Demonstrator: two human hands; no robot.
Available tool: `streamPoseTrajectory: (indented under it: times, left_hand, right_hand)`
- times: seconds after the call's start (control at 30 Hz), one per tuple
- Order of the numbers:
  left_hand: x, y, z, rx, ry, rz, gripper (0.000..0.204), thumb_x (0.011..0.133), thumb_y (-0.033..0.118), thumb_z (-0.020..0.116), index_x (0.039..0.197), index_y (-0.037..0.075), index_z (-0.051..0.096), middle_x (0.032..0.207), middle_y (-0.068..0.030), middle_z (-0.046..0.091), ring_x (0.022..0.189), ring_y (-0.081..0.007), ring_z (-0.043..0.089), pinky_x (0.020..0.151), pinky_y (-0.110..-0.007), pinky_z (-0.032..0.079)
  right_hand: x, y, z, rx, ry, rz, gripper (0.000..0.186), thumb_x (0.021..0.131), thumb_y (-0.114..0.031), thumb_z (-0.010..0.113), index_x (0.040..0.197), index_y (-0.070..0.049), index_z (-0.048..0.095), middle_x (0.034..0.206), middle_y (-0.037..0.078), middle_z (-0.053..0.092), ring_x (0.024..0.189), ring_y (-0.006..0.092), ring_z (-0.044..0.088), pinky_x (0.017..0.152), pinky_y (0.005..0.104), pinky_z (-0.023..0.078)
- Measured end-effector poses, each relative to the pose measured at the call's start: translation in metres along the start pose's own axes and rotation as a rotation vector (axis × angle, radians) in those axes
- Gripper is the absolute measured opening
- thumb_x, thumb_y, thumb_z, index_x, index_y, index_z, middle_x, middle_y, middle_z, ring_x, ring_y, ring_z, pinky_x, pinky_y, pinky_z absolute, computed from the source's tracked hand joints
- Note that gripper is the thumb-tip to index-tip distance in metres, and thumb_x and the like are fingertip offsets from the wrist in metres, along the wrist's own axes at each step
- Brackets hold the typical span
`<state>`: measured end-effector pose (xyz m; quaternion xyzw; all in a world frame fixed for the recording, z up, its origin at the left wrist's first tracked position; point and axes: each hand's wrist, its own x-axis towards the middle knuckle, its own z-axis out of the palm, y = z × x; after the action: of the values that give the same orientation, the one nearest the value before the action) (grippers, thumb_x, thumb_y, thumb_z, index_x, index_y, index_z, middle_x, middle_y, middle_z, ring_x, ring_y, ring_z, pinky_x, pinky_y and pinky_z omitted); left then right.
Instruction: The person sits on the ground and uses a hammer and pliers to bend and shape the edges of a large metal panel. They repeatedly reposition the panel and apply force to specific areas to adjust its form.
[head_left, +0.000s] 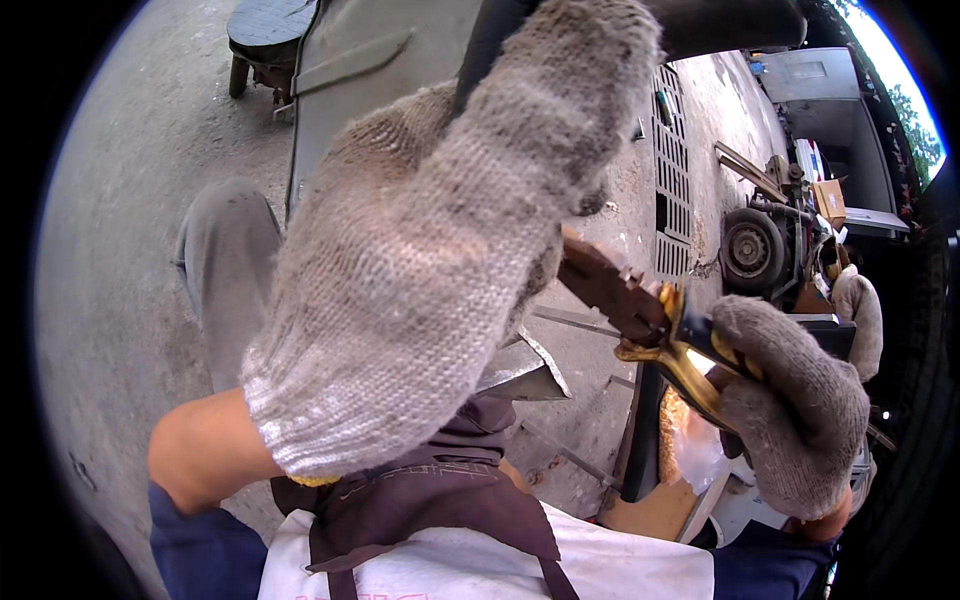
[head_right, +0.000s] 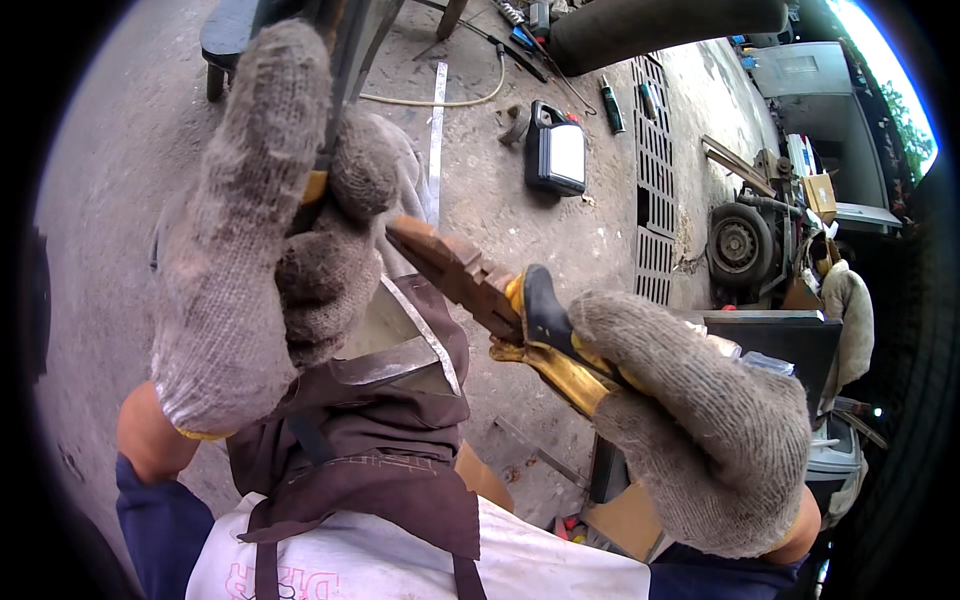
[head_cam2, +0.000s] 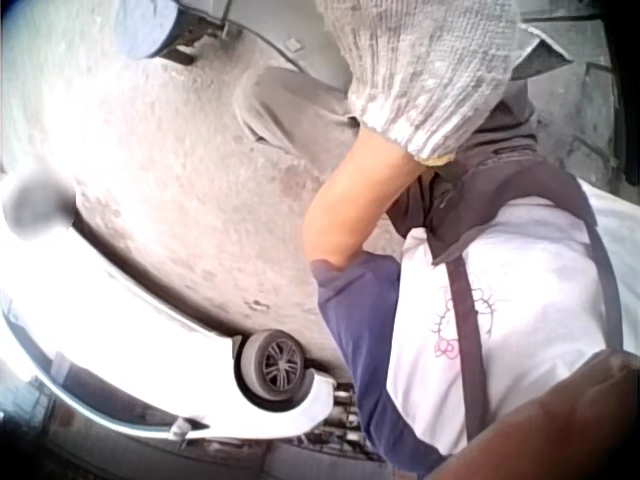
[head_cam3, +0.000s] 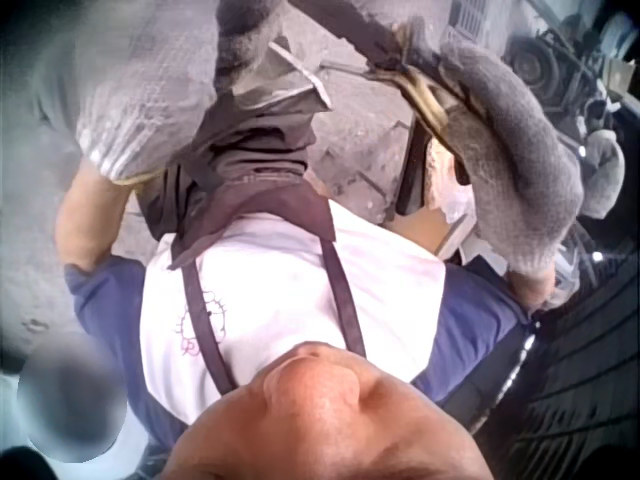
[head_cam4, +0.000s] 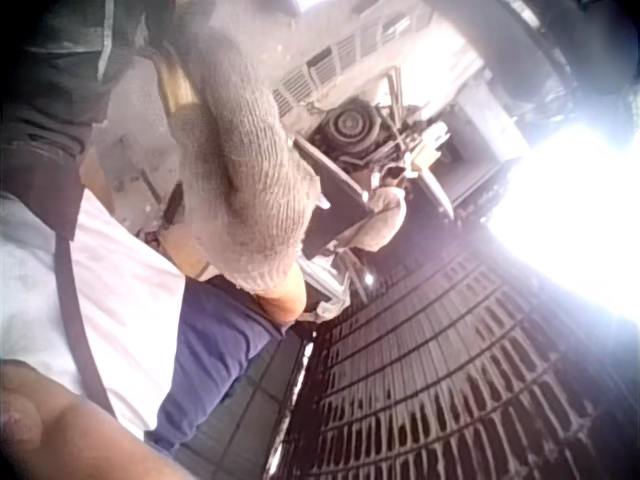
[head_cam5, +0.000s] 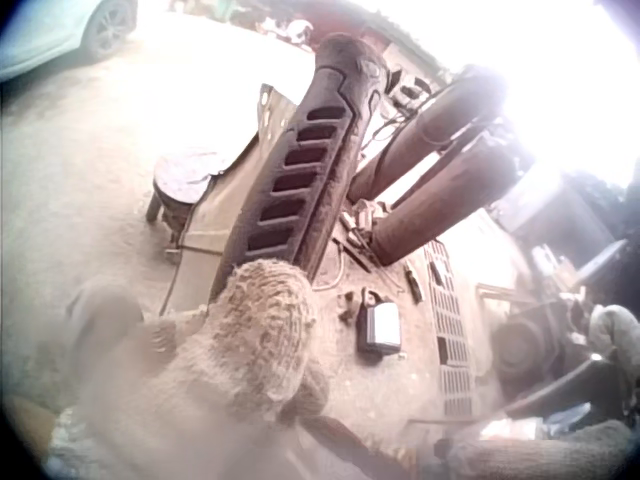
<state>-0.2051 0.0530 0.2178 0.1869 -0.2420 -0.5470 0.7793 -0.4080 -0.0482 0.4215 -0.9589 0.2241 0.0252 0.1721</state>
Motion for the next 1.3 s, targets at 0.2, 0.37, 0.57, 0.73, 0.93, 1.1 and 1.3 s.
streamPoseTrajectory:
  times: [0.2,0.37,0.57,0.73,0.93,1.1,1.3]
  left_hand:
    - [-0.001,-0.006,-0.007,-0.010,0.021,0.000,0.045,0.100,0.029,0.052,0.134,0.000,0.049,0.108,-0.0114,0.066,0.076,-0.0111,0.068,0.063,-0.022,0.059]
    - [-0.002,-0.006,-0.011,-0.014,0.044,0.026,0.045,0.100,0.029,0.052,0.134,0.000,0.050,0.107,-0.0112,0.065,0.076,-0.0110,0.068,0.062,-0.022,0.059]
    - [0.000,0.003,-0.012,-0.012,0.067,0.092,0.045,0.099,0.030,0.052,0.134,0.001,0.050,0.106,-0.0110,0.065,0.075,-0.0109,0.067,0.062,-0.022,0.058]
    - [0.002,-0.001,-0.008,0.015,0.087,0.097,0.045,0.099,0.031,0.052,0.133,0.001,0.050,0.106,-0.0109,0.065,0.075,-0.0108,0.067,0.061,-0.022,0.058]
    - [0.023,-0.007,0.000,-0.016,0.073,0.178,0.046,0.099,0.031,0.052,0.133,0.001,0.050,0.105,-0.0107,0.065,0.074,-0.0107,0.066,0.061,-0.022,0.058]
    - [0.020,-0.015,-0.001,0.003,0.110,0.159,0.046,0.099,0.032,0.052,0.132,0.001,0.050,0.105,-0.0105,0.065,0.073,-0.0106,0.066,0.060,-0.022,0.057]
    - [0.023,-0.021,0.002,0.028,0.110,0.112,0.046,0.099,0.033,0.052,0.132,0.001,0.050,0.104,-0.0103,0.065,0.073,-0.0105,0.065,0.060,-0.022,0.057]
  right_hand:
    - [0.001,0.010,0.004,0.006,-0.564,0.158,0.044,0.084,-0.012,0.070,0.127,-0.009,0.061,0.076,0.012,0.066,0.063,0.0256,0.067,0.058,0.0339,0.052]
    - [-0.002,0.016,0.010,-0.021,-0.335,0.274,0.033,0.087,-0.015,0.070,0.116,0.000,0.063,0.092,0.018,0.070,0.077,0.0291,0.071,0.067,0.0351,0.055]
    - [-0.057,0.058,0.032,0.197,0.241,0.316,0.034,0.087,-0.006,0.068,0.118,0.002,0.055,0.097,0.015,0.066,0.075,0.0185,0.066,0.070,0.0321,0.055]
    - [-0.043,0.069,0.078,0.965,-0.139,0.729,0.044,0.088,-0.007,0.067,0.126,-0.001,0.046,0.099,0.012,0.064,0.080,0.0129,0.061,0.073,0.0265,0.052]
    - [-0.052,0.104,0.104,1.017,-0.267,0.615,0.063,0.088,-0.019,0.072,0.141,-0.001,0.042,0.109,0.006,0.063,0.092,0.0125,0.060,0.080,0.0278,0.051]
    - [-0.042,0.108,0.121,1.195,-0.280,0.714,0.065,0.083,-0.047,0.074,0.119,0.004,0.054,0.080,0.007,0.061,0.062,0.0136,0.056,0.054,0.0245,0.042]
    - [-0.048,0.114,0.115,1.027,-0.160,0.371,0.070,0.077,-0.034,0.082,0.127,0.004,0.051,0.105,0.013,0.062,0.090,0.0194,0.061,0.075,0.0310,0.049]
